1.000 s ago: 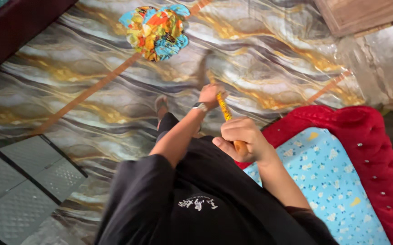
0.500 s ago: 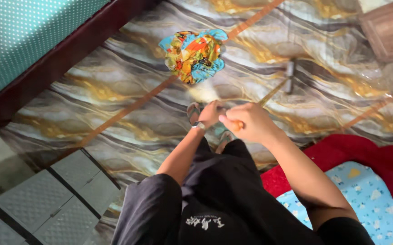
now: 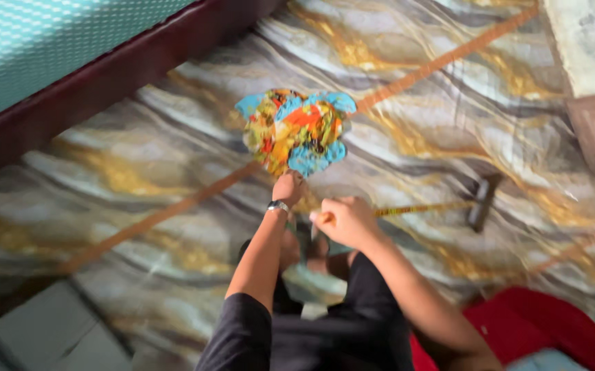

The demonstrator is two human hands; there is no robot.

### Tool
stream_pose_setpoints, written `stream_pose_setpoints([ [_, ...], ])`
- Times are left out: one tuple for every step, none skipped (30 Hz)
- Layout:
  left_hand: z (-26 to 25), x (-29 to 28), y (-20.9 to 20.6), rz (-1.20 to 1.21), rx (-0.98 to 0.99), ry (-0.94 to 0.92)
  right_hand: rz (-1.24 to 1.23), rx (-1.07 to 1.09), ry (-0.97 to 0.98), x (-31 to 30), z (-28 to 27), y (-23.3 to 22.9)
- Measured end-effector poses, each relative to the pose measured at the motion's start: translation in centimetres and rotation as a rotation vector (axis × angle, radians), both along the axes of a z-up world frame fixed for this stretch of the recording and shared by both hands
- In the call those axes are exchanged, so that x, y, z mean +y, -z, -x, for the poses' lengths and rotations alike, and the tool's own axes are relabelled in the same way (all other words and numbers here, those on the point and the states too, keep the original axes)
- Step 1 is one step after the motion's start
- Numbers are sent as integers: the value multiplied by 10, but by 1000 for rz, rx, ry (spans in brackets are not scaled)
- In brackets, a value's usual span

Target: The person sweeps the floor using a broom, pushing debris along the floorboards and under the edges of furniture, and then gathers the dust into a dustpan.

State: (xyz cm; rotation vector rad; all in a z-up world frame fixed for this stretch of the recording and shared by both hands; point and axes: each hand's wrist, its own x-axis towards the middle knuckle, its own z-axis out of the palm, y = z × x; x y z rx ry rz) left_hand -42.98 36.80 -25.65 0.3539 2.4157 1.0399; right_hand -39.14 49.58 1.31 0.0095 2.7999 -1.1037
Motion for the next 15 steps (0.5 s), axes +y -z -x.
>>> stream_pose_setpoints([
  [8,6,31,10,11,-30,50,34,-13,1,6,16],
  [14,10,61,4,21,-28,45,43,-11,2,12,32],
  [19,15,90,29,42,-13,121,19,-25,5,16,48],
  [25,20,118,55,63,-3,197,-5,-42,6,21,64],
  [33,26,145,49,73,-5,191,4,-45,6,26,80],
  [38,29,167,9,115,10,199,-4,-73,5,29,96],
  [43,33,186,-31,158,24,206,-12,-102,3,32,110],
  [46,36,203,-30,158,31,208,-12,-96,0,34,124],
  [49,39,219,50,112,20,218,-58,-110,-5,35,138],
  [53,42,234,128,69,5,227,-103,-129,-7,37,150],
  [60,44,249,127,71,8,227,-101,-126,-10,39,162],
  [60,44,265,110,150,-4,197,-114,-158,-12,39,172],
  [58,43,279,92,229,-16,168,-126,-189,-15,38,180],
  [56,42,291,95,222,-21,170,-133,-195,-17,37,187],
  [54,41,301,98,142,-11,179,-109,-202,-19,36,192],
])
